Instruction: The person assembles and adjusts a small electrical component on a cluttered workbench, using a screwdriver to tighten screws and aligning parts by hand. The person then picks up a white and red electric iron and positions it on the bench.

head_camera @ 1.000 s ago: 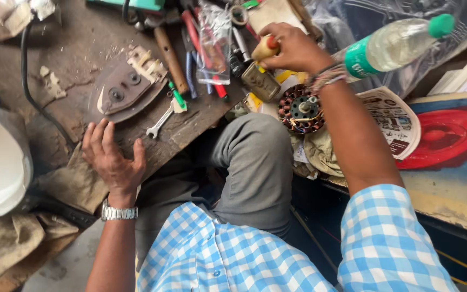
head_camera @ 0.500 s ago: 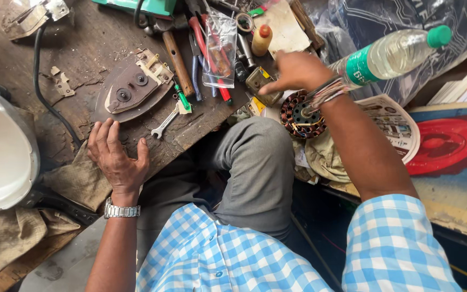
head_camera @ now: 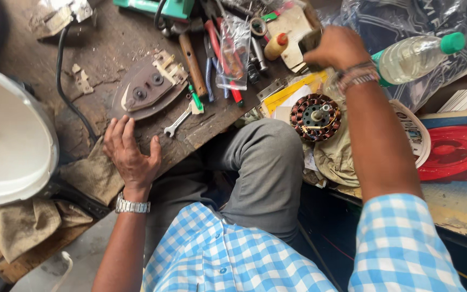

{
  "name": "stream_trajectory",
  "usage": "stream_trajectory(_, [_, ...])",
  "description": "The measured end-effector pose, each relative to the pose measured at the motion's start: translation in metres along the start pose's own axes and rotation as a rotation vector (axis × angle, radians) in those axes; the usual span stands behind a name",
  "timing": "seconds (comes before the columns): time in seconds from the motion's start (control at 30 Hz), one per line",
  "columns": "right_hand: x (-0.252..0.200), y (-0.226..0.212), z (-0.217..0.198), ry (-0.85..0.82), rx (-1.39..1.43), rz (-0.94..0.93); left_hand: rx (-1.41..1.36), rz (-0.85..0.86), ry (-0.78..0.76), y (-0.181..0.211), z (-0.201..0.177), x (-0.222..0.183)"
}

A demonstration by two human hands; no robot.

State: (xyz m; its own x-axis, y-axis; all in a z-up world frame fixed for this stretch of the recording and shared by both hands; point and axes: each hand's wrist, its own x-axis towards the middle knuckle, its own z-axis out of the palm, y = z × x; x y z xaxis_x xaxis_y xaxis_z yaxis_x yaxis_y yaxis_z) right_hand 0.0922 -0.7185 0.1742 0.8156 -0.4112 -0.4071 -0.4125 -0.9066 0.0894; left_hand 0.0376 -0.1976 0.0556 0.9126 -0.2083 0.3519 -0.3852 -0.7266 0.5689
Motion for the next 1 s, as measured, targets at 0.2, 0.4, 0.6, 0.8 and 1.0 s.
stream_trajectory(0.2, [0.065,0.000,0.049,0.227,0.055,-0.108,0.005,0.026,0.056,-0.003,0.003,0.003])
stream_trajectory(0.4, [0.053,0.009,0.012,0.195,-0.096,-0.037,0.005,-0.014,0.058,-0.006,0.009,0.000])
stream_trajectory(0.6, [-0.059,-0.051,-0.058,0.609,0.104,-0.455,0.014,0.017,0.093,-0.007,0.008,-0.001])
stream_trajectory(0.8, [-0.127,-0.230,0.015,0.653,0.417,-0.861,0.016,0.031,0.198,-0.007,0.013,-0.006])
stream_trajectory(1.0, [-0.157,-0.281,0.083,0.427,0.303,-1.139,0.015,-0.046,0.185,-0.009,0.008,-0.011])
